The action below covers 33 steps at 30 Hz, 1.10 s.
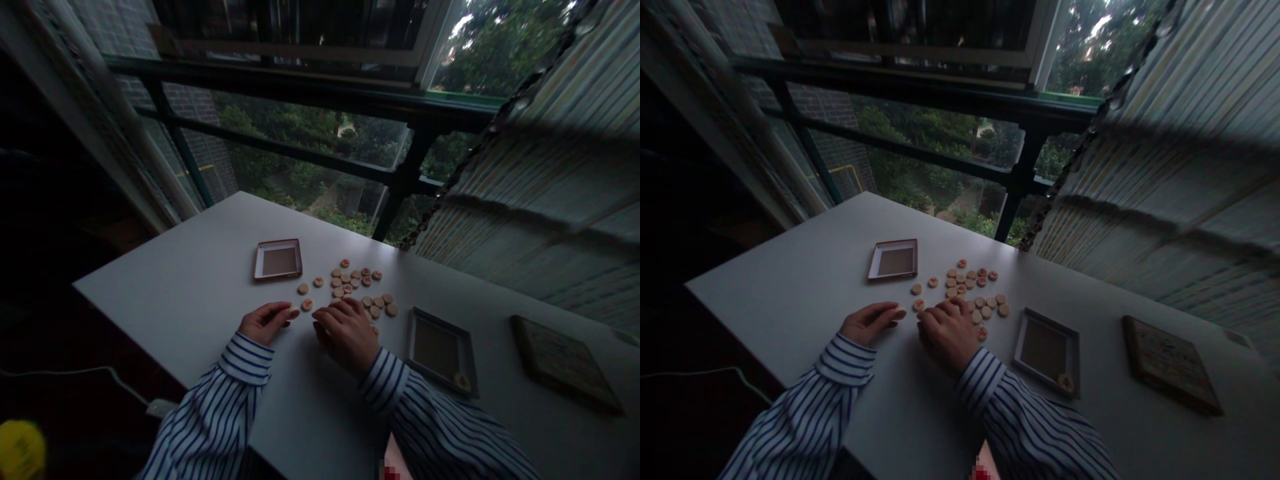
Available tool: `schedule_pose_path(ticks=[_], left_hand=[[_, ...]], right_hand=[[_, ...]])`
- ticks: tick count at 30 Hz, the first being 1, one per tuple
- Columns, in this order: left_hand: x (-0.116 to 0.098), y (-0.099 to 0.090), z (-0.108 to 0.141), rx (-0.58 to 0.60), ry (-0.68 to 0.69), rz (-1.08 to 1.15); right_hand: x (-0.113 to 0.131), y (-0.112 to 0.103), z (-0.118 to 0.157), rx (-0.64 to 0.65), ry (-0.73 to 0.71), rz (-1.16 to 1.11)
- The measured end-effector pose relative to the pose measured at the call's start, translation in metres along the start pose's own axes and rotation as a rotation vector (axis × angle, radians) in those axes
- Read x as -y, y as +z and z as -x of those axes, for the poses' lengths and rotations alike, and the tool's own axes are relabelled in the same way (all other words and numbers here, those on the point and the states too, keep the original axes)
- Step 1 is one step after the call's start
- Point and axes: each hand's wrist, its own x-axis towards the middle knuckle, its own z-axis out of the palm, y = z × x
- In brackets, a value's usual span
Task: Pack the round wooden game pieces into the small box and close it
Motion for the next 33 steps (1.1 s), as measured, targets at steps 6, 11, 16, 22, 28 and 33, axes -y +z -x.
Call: schedule_pose_path(ticks=[6, 11, 16, 22, 28, 33], left_hand=[[-0.006, 0.010, 0.009, 0.009, -0.066, 0.054], [-0.007, 0.016, 0.013, 0.034, -0.085, 0.044], [-0.008, 0.019, 0.015, 0.030, -0.096, 0.046], [-0.004, 0.018, 0.017, 0.058, -0.080, 0.006], [0.005, 0.011, 0.009, -0.067, 0.090, -0.149], [0.011, 0.008, 0.005, -0.163, 0.140, -0.183]], right_hand=[[0.004, -0.001, -0.001, -0.003, -0.011, -0.001], [0.007, -0.002, -0.002, 0.011, -0.043, -0.005], [0.009, -0.002, -0.002, 0.012, -0.035, -0.009], [0.009, -0.001, -0.002, 0.039, -0.044, -0.013], [0.008, 0.005, 0.000, 0.095, -0.023, 0.014], [0.006, 0.009, 0.001, 0.152, -0.006, 0.080]])
